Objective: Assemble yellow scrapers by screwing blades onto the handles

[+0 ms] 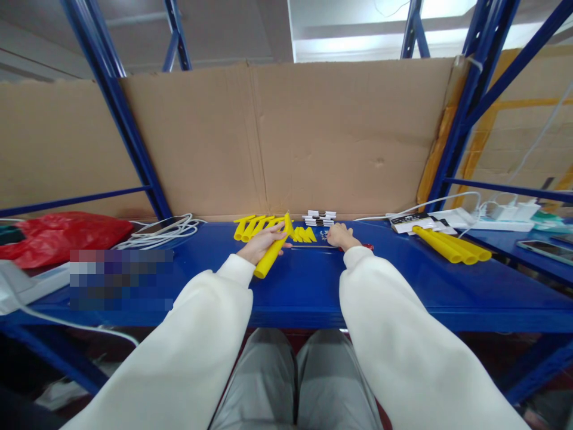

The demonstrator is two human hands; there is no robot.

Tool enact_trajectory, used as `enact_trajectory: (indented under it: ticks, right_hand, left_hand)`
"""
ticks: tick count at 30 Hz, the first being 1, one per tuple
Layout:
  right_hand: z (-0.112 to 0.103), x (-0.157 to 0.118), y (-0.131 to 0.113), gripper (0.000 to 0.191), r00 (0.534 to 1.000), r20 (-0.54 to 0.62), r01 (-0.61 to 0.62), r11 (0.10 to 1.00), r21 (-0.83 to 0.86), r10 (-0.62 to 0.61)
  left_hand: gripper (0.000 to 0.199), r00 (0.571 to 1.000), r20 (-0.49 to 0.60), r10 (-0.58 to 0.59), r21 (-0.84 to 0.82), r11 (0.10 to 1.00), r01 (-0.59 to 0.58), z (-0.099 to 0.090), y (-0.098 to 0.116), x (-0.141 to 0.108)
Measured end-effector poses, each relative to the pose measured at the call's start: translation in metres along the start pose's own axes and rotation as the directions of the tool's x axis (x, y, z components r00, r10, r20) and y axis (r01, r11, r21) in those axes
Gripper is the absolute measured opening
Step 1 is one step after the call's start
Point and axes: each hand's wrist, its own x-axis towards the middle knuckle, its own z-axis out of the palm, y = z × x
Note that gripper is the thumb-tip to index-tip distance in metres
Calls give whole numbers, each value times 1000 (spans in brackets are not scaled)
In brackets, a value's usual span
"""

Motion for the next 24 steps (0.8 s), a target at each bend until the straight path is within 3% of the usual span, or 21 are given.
enact_trajectory:
  ticks: [5, 10, 15, 24]
  right_hand:
    - [-1, -2, 0, 18, 1000, -23, 18, 1000, 13, -17]
    - [-10, -3, -4, 19, 986, -136, 125, 973, 191, -100]
    - [-14, -9, -16, 18, 918, -295, 368, 842, 394, -263]
    - [-4, -16, -34, 13, 824, -336, 566, 660, 494, -456]
  left_hand:
    - [73, 998, 63, -31, -137, 990, 40, -5, 0, 4]
    - [72, 983, 174, -61, -161, 983, 90, -5, 3, 1]
    - [67, 970, 218, -104, -113, 985, 131, -4, 3, -2]
    - [67, 948, 301, -106, -52, 990, 127, -7, -1, 3]
